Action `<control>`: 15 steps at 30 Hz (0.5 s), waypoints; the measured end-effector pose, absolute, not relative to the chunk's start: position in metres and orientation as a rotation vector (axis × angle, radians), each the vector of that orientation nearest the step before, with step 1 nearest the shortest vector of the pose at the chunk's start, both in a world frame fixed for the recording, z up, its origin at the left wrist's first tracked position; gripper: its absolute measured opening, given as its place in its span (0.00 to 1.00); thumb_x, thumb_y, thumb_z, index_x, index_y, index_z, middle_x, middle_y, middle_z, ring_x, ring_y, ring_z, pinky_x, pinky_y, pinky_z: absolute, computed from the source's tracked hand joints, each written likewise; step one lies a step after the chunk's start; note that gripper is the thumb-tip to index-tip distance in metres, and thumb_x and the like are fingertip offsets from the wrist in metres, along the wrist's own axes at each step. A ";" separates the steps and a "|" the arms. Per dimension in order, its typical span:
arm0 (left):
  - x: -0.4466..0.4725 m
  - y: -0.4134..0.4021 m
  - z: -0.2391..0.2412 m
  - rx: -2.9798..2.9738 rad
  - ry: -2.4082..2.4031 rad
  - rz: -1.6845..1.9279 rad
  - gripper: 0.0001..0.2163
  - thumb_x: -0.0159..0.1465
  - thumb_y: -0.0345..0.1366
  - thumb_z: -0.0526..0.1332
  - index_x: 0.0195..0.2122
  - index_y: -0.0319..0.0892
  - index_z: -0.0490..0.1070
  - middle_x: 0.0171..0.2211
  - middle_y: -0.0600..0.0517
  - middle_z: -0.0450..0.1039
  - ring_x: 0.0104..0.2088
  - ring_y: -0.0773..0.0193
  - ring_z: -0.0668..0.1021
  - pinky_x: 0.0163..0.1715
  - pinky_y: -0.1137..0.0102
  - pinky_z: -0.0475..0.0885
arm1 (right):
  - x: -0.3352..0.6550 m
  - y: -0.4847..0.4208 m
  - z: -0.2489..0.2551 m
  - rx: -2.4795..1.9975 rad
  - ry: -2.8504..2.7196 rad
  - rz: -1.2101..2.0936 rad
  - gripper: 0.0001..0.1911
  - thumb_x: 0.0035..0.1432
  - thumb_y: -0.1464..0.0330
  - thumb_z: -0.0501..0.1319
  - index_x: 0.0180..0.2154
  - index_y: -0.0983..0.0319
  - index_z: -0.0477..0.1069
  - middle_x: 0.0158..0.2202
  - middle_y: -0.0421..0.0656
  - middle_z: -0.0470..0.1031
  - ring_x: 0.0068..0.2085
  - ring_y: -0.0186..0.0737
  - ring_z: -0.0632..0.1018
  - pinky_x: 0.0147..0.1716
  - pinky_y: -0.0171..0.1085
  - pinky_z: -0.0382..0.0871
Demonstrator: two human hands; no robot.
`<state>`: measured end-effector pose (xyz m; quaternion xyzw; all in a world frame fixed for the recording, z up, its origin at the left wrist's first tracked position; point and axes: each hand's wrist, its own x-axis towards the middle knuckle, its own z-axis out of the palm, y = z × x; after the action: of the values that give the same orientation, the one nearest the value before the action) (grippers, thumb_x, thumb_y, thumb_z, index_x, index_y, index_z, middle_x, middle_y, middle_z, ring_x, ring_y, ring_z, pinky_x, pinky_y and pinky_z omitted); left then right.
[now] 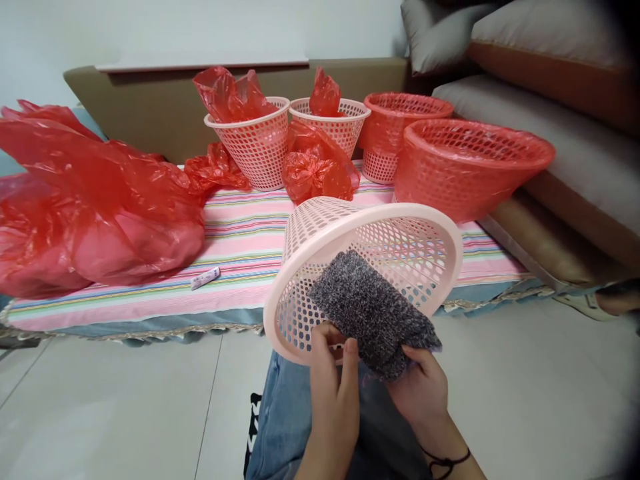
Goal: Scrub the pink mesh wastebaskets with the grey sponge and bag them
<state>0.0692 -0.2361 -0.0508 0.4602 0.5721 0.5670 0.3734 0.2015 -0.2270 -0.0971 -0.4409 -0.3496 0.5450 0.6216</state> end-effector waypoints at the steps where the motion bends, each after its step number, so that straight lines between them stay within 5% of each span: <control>1: 0.074 -0.233 -0.053 1.013 1.424 1.398 0.09 0.68 0.45 0.58 0.41 0.46 0.69 0.34 0.51 0.73 0.33 0.62 0.78 0.32 0.69 0.75 | 0.204 -0.231 -0.098 -1.014 -0.852 1.258 0.23 0.61 0.56 0.54 0.50 0.56 0.79 0.42 0.46 0.84 0.48 0.55 0.82 0.59 0.60 0.68; 7: 0.079 -0.208 -0.069 0.407 1.121 1.465 0.20 0.58 0.47 0.68 0.50 0.47 0.71 0.51 0.47 0.76 0.48 0.57 0.80 0.39 0.69 0.77 | 0.204 -0.243 -0.102 -0.974 -0.828 1.294 0.23 0.59 0.51 0.59 0.52 0.52 0.78 0.44 0.46 0.83 0.45 0.55 0.83 0.56 0.60 0.72; 15: 0.075 -0.202 -0.059 0.290 1.051 1.577 0.23 0.54 0.39 0.71 0.50 0.45 0.70 0.47 0.47 0.79 0.54 0.54 0.78 0.52 0.65 0.74 | 0.180 -0.229 -0.089 -1.018 -0.314 1.369 0.26 0.53 0.56 0.69 0.54 0.53 0.74 0.55 0.45 0.78 0.53 0.54 0.79 0.53 0.58 0.75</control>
<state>0.0747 -0.2023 -0.0588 0.1239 0.4485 0.6732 0.5748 0.1802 -0.2291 -0.0886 -0.4478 -0.1379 0.6017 0.6468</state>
